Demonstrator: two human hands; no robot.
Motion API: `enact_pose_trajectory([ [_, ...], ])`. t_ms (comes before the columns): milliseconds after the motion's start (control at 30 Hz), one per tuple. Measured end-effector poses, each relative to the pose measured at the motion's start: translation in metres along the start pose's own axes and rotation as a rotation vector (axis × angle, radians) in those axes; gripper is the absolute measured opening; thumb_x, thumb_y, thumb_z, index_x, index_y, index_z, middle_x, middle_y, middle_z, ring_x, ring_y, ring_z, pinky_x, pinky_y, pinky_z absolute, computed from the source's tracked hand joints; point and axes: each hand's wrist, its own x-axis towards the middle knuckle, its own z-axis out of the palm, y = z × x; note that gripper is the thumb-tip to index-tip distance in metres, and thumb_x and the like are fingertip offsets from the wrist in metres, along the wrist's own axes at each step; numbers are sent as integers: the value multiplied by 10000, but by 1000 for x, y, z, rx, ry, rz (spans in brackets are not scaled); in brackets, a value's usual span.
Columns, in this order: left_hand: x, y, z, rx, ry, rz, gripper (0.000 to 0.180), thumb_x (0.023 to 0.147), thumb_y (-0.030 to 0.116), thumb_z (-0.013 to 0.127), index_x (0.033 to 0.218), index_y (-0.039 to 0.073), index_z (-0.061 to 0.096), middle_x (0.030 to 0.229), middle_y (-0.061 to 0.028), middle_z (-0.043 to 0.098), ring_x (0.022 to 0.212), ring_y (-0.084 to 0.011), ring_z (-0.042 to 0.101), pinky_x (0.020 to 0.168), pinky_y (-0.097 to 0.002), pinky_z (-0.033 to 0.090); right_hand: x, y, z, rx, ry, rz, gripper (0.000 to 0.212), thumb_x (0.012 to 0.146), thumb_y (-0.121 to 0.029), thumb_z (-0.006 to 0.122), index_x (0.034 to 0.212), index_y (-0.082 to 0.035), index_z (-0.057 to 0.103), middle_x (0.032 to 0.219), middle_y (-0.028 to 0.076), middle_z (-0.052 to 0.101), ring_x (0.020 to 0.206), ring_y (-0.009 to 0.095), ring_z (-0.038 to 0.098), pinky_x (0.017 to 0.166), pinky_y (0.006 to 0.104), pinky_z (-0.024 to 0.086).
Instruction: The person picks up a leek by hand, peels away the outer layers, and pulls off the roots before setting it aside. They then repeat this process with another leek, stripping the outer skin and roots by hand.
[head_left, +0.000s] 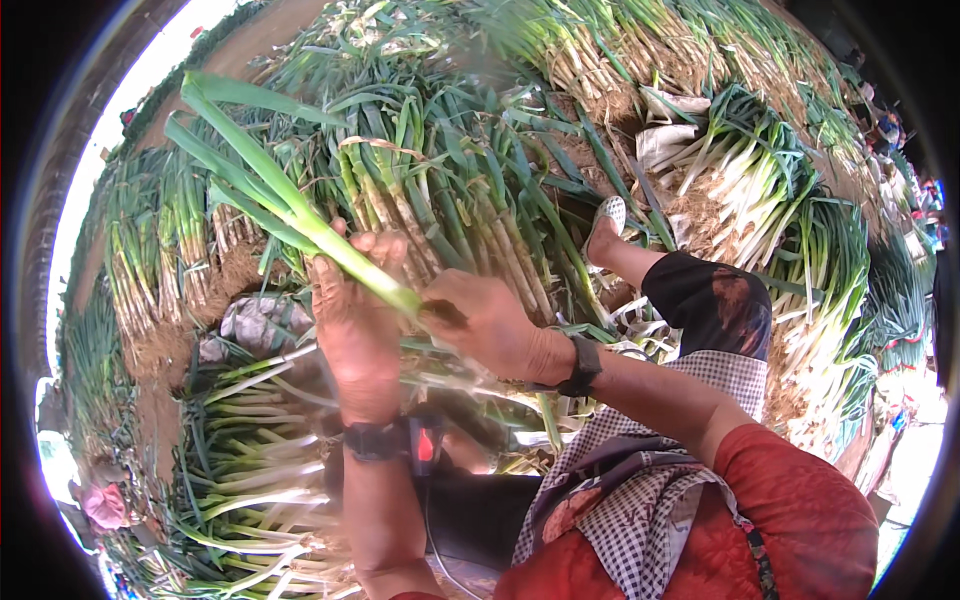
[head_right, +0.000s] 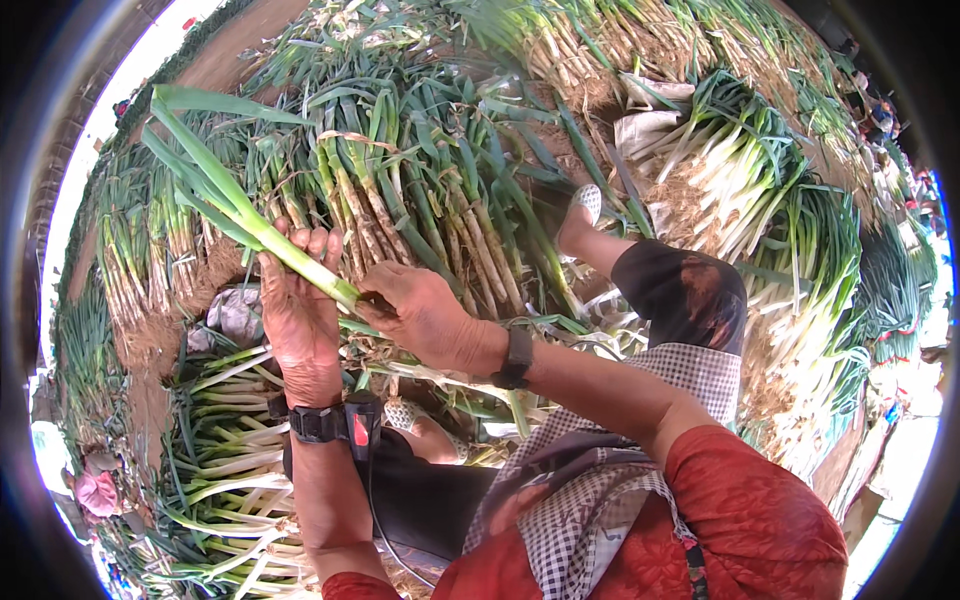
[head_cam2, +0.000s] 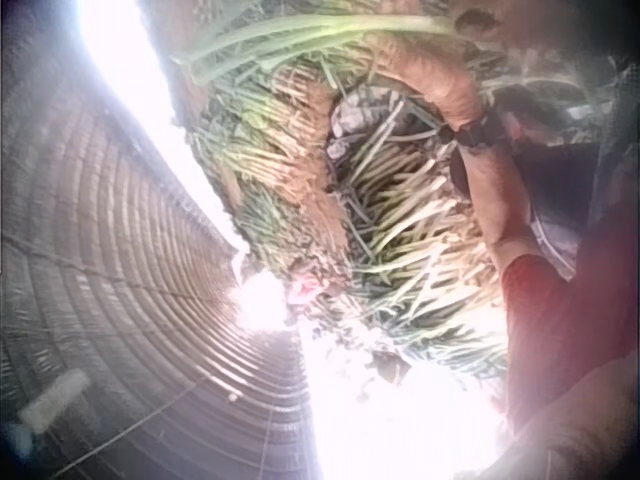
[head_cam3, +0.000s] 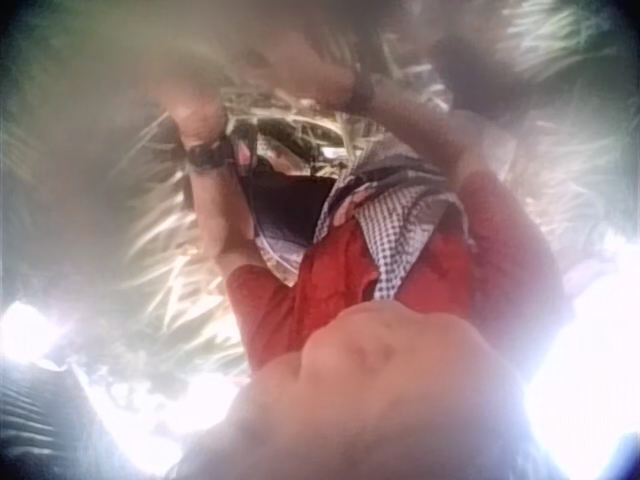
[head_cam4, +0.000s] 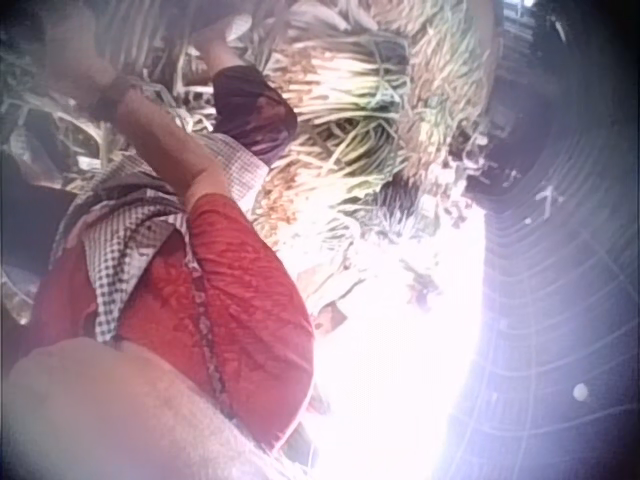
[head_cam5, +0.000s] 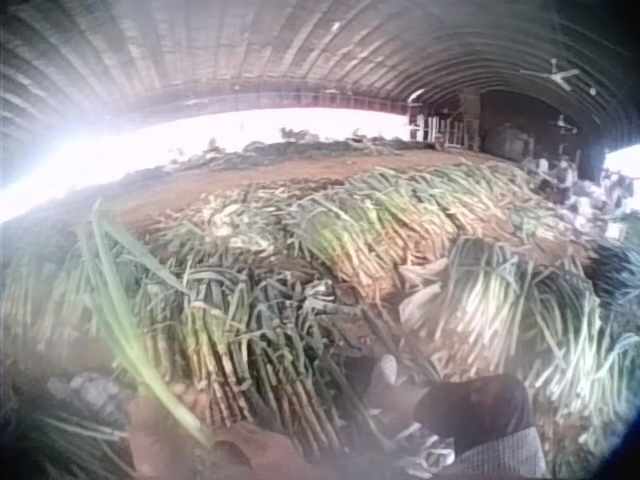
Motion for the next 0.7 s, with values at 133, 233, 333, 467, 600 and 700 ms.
enact_pose_trajectory([
  [133,-2,0,1,22,-24,56,494,966,340,534,1322,23,403,1053,-76,526,1024,-231,525,1086,-473,377,-1,-1,-1,13,80,64,214,775,-42,713,947,-17,588,812,122,596,682,241,607,592,329,482],
  [233,-3,-1,4,-7,-17,66,484,958,323,554,1324,45,403,1037,-71,527,988,-216,530,1065,-448,396,-2,4,-5,136,118,121,186,787,-29,700,936,-17,591,815,94,618,665,195,609,574,307,480],
  [333,1,16,-9,-60,-68,87,464,947,306,574,1312,67,416,1030,-62,535,941,-192,536,1037,-413,420,-8,9,-15,804,60,468,103,846,-60,646,909,-18,576,794,62,625,646,165,613,558,307,471],
  [467,6,31,-19,-77,1,209,492,928,334,600,1324,97,432,978,-67,567,866,-186,550,970,-397,454,-51,26,-28,625,-230,497,181,909,-175,603,909,-3,544,735,117,620,634,210,651,549,345,489],
  [600,4,43,-18,-63,19,241,465,942,320,582,1317,88,434,976,-64,565,865,-189,545,920,-383,481,-92,67,-43,-550,-1010,216,250,920,-236,581,940,11,552,852,183,629,723,304,656,611,415,498],
  [700,2,48,-21,-71,-27,229,473,947,324,572,1327,82,428,966,-60,565,865,-180,542,917,-381,479,-78,39,-42,-226,-613,143,272,921,-249,570,1003,10,591,992,192,628,862,356,636,705,437,501],
])
